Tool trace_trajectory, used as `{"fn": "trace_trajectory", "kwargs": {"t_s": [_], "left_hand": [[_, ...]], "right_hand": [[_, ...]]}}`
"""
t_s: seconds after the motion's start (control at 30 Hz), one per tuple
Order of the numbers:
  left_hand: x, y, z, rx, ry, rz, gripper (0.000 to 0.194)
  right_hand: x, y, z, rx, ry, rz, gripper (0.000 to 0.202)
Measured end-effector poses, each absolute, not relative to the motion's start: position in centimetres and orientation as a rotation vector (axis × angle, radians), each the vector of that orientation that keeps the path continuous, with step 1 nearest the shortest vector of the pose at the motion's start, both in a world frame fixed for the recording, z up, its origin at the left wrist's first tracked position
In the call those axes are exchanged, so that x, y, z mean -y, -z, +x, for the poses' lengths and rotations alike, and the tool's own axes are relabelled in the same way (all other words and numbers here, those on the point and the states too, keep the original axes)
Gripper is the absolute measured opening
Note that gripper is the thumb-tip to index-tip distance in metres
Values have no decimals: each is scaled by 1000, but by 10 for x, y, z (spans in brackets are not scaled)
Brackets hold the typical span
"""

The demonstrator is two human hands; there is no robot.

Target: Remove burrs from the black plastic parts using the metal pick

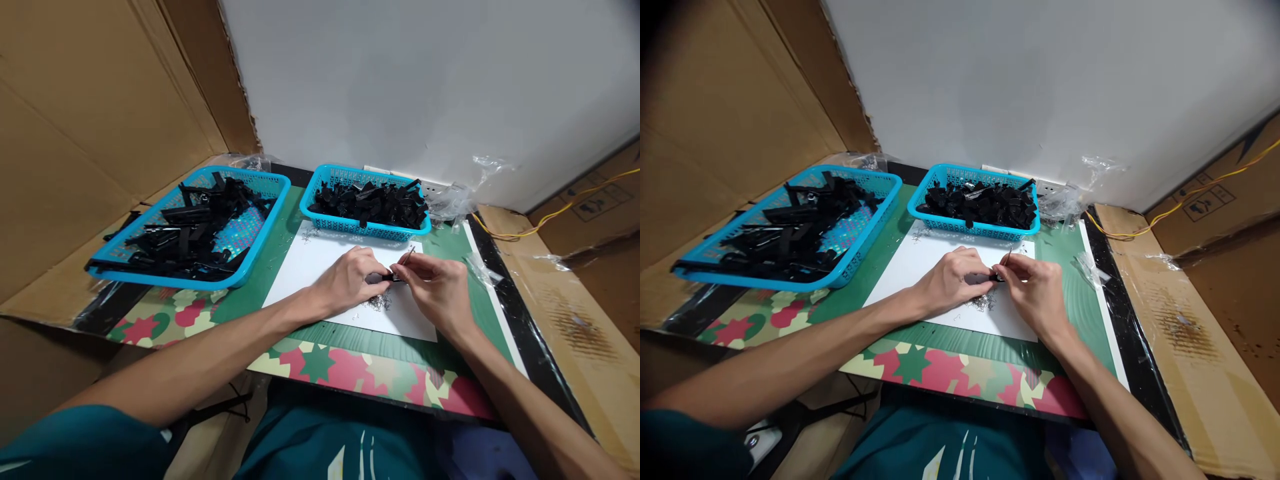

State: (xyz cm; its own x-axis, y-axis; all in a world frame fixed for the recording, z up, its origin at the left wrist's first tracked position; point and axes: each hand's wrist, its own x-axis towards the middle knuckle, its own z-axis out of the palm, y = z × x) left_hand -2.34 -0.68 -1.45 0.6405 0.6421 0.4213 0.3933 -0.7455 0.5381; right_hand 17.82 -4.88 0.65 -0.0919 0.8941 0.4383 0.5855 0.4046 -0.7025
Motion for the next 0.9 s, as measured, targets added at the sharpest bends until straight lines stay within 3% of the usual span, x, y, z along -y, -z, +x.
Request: {"fn": "trace_trajectory", "kwargs": {"t_s": [0.23, 0.4, 0.63, 0.9], "left_hand": [[8, 12, -26, -901, -918, 2429, 12], [12, 3, -29, -979, -1097, 2457, 12], [-10, -55, -35, -1433, -1528, 2288, 16], [-72, -73, -48, -1933, -1086, 2274, 17]], "right_hand": [[46, 1, 178, 1542, -619, -1207, 17], [39, -7, 194, 1141, -582, -1086, 31], [20, 1, 239, 1504, -610, -1378, 23], [18, 7, 248, 1934, -563, -1592, 25]]}}
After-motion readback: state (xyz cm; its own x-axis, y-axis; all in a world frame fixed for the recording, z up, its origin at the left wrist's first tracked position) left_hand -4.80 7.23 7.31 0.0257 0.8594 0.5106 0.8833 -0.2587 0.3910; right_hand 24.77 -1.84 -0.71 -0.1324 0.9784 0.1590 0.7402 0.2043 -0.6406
